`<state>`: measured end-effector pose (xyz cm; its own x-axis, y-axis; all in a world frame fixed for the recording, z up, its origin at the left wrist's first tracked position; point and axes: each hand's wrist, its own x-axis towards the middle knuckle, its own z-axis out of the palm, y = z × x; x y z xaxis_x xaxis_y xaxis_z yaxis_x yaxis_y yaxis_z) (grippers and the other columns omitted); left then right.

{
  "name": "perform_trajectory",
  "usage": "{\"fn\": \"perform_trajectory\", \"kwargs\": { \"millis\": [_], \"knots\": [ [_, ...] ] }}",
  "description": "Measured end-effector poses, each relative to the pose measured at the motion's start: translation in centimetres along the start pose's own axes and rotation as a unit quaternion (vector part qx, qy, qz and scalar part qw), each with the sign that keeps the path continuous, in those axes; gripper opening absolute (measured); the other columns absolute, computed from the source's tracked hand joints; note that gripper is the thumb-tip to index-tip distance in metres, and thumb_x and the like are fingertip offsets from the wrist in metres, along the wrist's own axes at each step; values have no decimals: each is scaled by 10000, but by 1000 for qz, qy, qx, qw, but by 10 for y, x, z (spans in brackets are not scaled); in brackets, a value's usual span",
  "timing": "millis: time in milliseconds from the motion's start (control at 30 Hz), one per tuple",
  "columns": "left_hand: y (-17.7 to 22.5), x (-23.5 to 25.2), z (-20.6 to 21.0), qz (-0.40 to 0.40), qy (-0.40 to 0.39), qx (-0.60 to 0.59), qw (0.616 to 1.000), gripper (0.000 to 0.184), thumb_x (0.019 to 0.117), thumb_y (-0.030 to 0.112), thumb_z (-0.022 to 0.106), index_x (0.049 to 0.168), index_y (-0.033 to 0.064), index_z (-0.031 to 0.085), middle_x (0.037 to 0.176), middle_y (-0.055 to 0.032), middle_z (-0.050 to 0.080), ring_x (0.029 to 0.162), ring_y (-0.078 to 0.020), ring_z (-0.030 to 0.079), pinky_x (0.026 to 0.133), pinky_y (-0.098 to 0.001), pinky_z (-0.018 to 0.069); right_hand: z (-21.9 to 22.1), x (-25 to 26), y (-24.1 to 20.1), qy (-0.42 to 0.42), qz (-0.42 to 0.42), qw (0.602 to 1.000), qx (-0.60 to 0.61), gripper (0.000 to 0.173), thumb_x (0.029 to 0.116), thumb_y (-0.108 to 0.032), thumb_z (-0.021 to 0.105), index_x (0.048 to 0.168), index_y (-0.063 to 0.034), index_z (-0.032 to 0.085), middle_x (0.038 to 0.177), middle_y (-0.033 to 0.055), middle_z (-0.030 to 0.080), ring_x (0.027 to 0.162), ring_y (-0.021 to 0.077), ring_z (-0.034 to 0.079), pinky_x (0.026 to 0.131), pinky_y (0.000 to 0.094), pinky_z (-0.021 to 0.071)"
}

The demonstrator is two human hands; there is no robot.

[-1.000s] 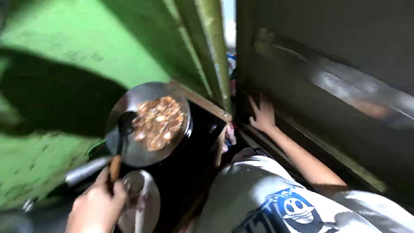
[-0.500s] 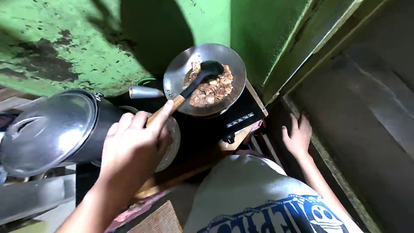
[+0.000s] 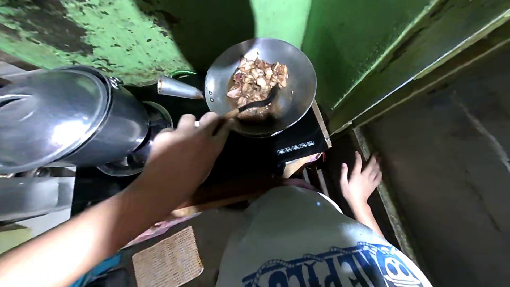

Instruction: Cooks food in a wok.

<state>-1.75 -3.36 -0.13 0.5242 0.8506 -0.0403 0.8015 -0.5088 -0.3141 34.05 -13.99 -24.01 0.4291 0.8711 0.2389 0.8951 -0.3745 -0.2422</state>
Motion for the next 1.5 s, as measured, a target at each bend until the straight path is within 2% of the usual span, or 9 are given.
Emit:
{"fn": "perform_trajectory", "kwargs": {
  "millis": [300, 433, 567, 733, 900, 1067, 1200, 1333, 1500],
  "knots": [
    [-62, -53, 46, -45, 82, -207, 974, 526, 988, 294, 480, 1502, 402, 517, 988, -96, 629, 677, -301, 639, 514, -537, 497, 2, 9, 8, 6, 16, 1000, 1, 665, 1013, -486, 384, 1492, -39, 497, 1561, 396, 296, 1432, 611, 287, 1146, 710, 217],
    [-61, -54, 25, -60, 96, -261, 959, 484, 954, 238, 589, 1437, 240, 621, 1018, -128, 647, 767, -315, 655, 585, -542, 504, 3, 14, 11, 16, 25, 1000, 2, 675, 1008, -499, 377, 1484, -38, 506, 1570, 394, 282, 1435, 618, 275, 1152, 702, 212],
    [-22, -33, 2, -44, 120, -193, 973, 455, 1051, 311, 453, 1495, 334, 548, 951, -118, 622, 625, -291, 606, 476, -481, 474, 4, 18, 15, 18, 39, 999, -7, 675, 1014, -502, 366, 1495, -46, 496, 1575, 393, 272, 1442, 609, 270, 1153, 705, 206],
    [39, 15, -25, 37, 59, -50, 996, 434, 845, -90, 719, 1262, 29, 709, 1030, -219, 682, 676, -367, 677, 469, -456, 505, 2, 21, 16, 27, 44, 999, -5, 681, 1011, -490, 366, 1491, -26, 497, 1566, 399, 285, 1445, 611, 265, 1154, 704, 206],
    [49, 43, -19, 10, -62, 12, 998, 315, 924, -128, 602, 1237, -111, 632, 991, -241, 634, 720, -369, 664, 528, -437, 514, 5, 24, 23, 36, 48, 998, -14, 667, 1006, -479, 383, 1487, -33, 504, 1567, 392, 293, 1439, 609, 281, 1152, 702, 220],
    [27, 34, -43, -110, -122, -31, 986, 473, 973, 45, 658, 1437, 106, 583, 1131, -250, 605, 669, -388, 651, 541, -522, 521, 6, 26, 26, 23, 57, 998, -23, 660, 1009, -472, 398, 1497, -38, 491, 1571, 390, 284, 1450, 594, 274, 1161, 689, 216],
    [-17, -6, -8, -117, 9, -108, 987, 449, 1013, 161, 549, 1448, 257, 606, 1036, -280, 644, 644, -454, 644, 487, -619, 473, 7, 28, 28, 17, 61, 998, -18, 660, 1014, -473, 396, 1509, -43, 476, 1578, 395, 262, 1452, 606, 252, 1159, 701, 206],
    [-58, -45, 24, -140, 64, -197, 968, 485, 1017, 433, 432, 1327, 172, 699, 974, -227, 683, 819, -449, 678, 656, -664, 511, 7, 29, 31, 8, 76, 997, -14, 666, 1012, -490, 406, 1520, -64, 469, 1590, 377, 259, 1470, 583, 240, 1161, 712, 192],
    [-62, -69, 19, -155, 98, -249, 951, 463, 994, 448, 536, 1298, 150, 717, 993, -182, 725, 841, -366, 701, 718, -607, 526, 6, 30, 31, -1, 78, 997, -13, 677, 1021, -495, 414, 1533, -52, 442, 1588, 393, 240, 1464, 603, 225, 1151, 733, 180]
  ]
}}
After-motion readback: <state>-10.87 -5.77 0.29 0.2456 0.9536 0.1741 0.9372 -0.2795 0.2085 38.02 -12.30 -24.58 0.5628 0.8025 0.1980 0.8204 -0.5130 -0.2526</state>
